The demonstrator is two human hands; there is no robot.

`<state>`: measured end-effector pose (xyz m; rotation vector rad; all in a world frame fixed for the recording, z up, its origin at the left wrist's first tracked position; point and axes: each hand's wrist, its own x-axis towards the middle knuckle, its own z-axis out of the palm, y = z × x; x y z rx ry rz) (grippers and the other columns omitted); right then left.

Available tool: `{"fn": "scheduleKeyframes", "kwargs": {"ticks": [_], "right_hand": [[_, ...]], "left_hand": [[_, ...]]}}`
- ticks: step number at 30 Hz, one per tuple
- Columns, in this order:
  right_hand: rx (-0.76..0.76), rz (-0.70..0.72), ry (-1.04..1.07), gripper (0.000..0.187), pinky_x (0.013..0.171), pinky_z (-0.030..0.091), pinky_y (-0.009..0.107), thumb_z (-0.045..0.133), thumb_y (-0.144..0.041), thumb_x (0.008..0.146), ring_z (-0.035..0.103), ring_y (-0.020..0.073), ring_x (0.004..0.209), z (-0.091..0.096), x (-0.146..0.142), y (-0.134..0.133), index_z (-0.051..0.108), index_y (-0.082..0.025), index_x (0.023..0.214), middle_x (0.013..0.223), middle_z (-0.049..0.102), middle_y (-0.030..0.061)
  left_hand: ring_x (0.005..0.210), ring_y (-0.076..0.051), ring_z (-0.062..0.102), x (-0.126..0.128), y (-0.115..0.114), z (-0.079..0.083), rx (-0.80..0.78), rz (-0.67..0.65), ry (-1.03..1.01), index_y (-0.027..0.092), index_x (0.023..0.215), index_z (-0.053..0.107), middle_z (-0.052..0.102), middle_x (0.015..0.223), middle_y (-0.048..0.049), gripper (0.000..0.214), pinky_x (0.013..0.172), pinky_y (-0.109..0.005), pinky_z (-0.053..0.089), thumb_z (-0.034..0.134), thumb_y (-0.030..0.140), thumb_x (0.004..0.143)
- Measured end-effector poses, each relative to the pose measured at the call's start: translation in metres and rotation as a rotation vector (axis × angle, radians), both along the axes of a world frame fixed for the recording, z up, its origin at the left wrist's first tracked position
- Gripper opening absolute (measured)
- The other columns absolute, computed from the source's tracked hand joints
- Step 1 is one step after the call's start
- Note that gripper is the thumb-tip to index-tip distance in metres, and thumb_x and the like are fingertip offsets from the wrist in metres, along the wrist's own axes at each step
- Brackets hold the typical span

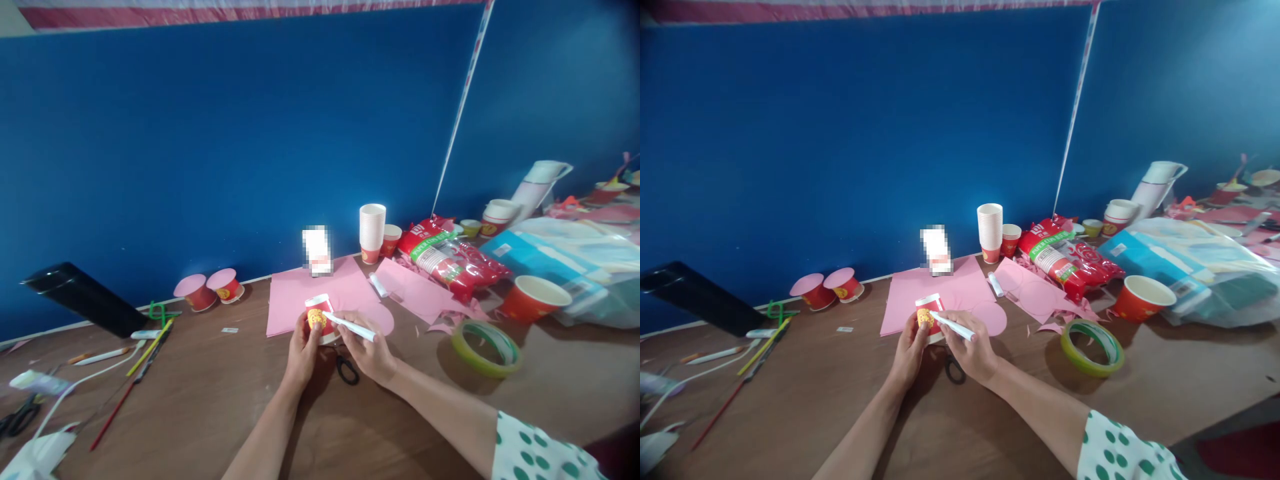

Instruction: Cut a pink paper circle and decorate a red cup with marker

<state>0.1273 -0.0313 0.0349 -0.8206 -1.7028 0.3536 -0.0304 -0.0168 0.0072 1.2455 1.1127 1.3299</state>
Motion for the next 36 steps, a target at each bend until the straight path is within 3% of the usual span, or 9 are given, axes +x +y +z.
{"fn": "scheduleKeyframes", "kwargs": {"ticks": [22,36], "right_hand": [[0.068,-0.009,-0.063,0.019,0.079,0.056,0.035,0.048,-0.016,0.096,0.067,0.0209,0.087,-0.0004,-0.0005,0.0016,0.06,-0.021,0.11,0.094,0.069,0.0079],[0.009,0.017,-0.041,0.018,0.071,0.055,0.031,0.046,-0.02,0.097,0.065,0.0187,0.077,0.0013,0.0005,-0.0012,0.062,-0.02,0.106,0.087,0.067,0.0067]], "left_hand": [[0.101,-0.022,0.063,-0.0028,0.0019,-0.0072,0.006,-0.017,0.043,0.018,0.124,0.052,0.068,0.113,-0.008,0.046,0.091,-0.034,0.047,0.056,0.048,0.088],[0.101,-0.023,0.063,-0.0016,0.0012,-0.0057,0.003,0.005,0.038,0.018,0.123,0.054,0.068,0.111,-0.0082,0.048,0.09,-0.035,0.048,0.057,0.05,0.087]]}}
